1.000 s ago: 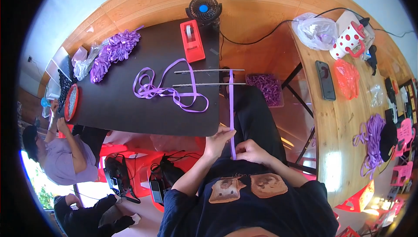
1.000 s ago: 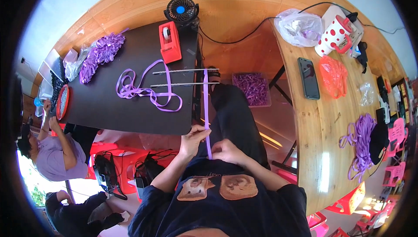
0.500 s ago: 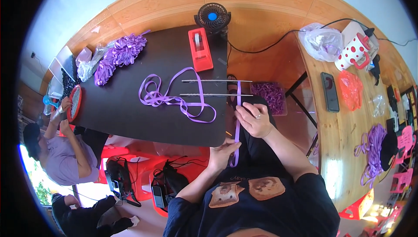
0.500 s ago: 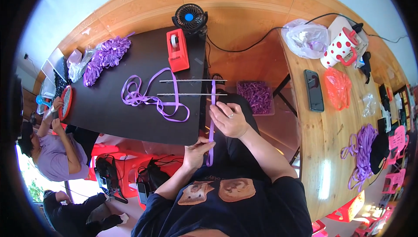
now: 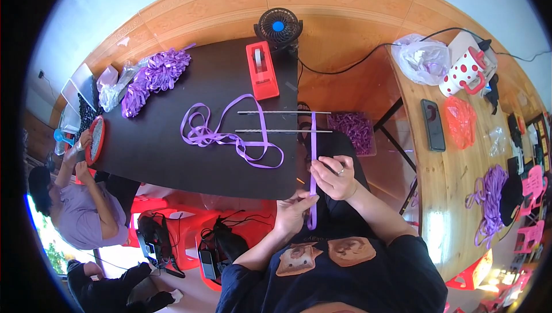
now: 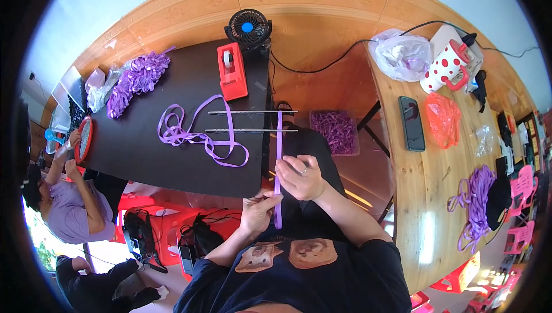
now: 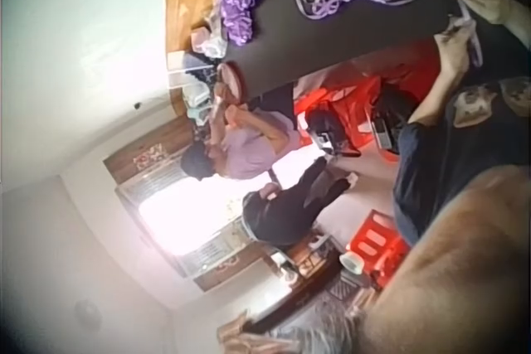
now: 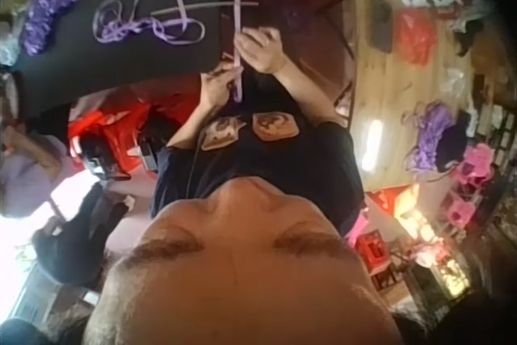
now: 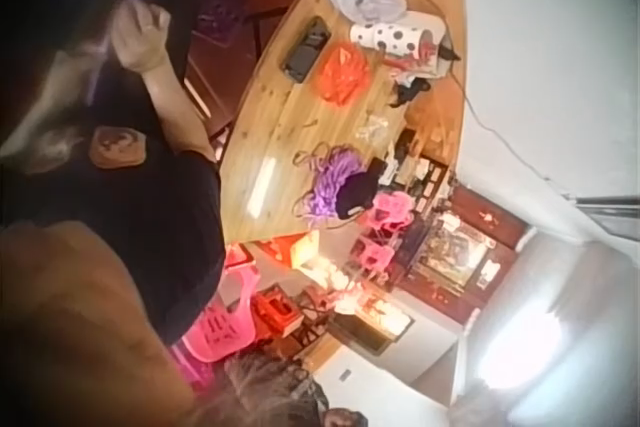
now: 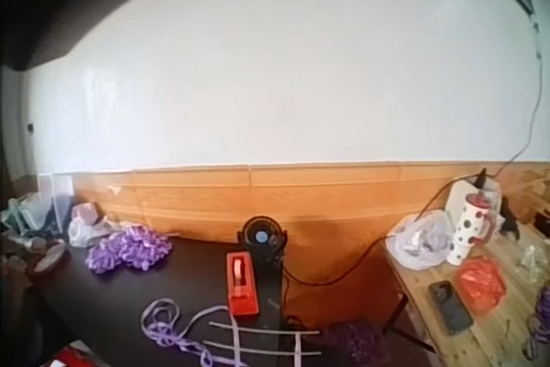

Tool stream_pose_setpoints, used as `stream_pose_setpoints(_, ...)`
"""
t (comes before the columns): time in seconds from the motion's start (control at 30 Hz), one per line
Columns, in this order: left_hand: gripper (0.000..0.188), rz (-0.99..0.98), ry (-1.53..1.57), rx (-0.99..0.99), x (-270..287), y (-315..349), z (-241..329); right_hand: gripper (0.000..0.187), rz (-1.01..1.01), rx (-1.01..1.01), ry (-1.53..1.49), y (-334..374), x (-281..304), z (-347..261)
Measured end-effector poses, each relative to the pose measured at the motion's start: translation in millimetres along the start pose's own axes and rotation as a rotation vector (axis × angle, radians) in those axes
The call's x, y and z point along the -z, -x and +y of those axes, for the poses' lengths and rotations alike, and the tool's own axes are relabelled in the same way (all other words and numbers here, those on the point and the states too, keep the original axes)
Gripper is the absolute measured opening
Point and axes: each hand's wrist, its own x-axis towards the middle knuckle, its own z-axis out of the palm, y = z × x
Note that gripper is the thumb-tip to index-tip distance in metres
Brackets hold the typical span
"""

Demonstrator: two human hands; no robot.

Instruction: Making decorative bows by wrapping purple ribbon around a metal wire frame tool.

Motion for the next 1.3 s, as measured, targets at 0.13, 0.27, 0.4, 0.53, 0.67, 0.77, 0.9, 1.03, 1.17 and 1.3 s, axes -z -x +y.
stream_pose_setpoints(0.13, 0.009, -0.139, 0.182, 0.063, -1.7, 0.9, 1.3, 0.021, 0.069, -0.060, -0.080, -13.6, 5.3, 3.2)
stream_pose_setpoints(0.27, 0.025, -0.322, 0.353, 0.138, 16.9, -11.0, -14.1, 0.024, 0.129, -0.145, -0.235, -51.1, 16.6, 16.2)
stream_pose_setpoints(0.4, 0.034, -0.125, 0.109, 0.294, 30.2, -36.9, -35.6, 0.018, 0.114, -0.316, -0.403, -84.1, 15.3, 54.6)
stream_pose_setpoints(0.53, 0.030, -0.131, -0.046, 0.218, 11.5, -63.6, -39.6, 0.008, 0.053, -0.665, -0.765, -104.2, -13.9, 96.7)
stream_pose_setpoints(0.67, 0.034, -0.122, -0.056, 0.137, -18.1, -88.5, -45.9, 0.009, -0.040, -1.009, -1.095, -110.5, -42.6, 128.0)
stream_pose_setpoints(0.77, 0.035, -0.091, -0.044, 0.023, -33.6, -110.5, -42.9, 0.013, -0.117, -1.192, -1.201, -103.4, -65.8, 144.8)
stream_pose_setpoints(0.9, 0.031, -0.004, -0.105, -0.224, -52.2, -130.1, -26.2, 0.014, -0.202, -1.355, -1.383, -86.3, -86.8, 157.5)
stream_pose_setpoints(1.03, 0.031, -0.014, -0.041, -0.322, -63.3, -139.6, -12.0, 0.014, -0.277, -1.494, -1.477, -74.2, -97.6, 164.6)
stream_pose_setpoints(1.17, 0.030, -0.041, 0.034, -0.304, -62.3, -137.1, -11.2, 0.012, -0.308, -1.500, -1.574, -67.9, -102.8, 170.2)
stream_pose_setpoints(1.3, 0.027, -0.045, 0.013, -0.180, -55.4, -126.0, -20.6, 0.010, -0.269, -1.411, -1.562, -93.1, -75.6, 171.7)
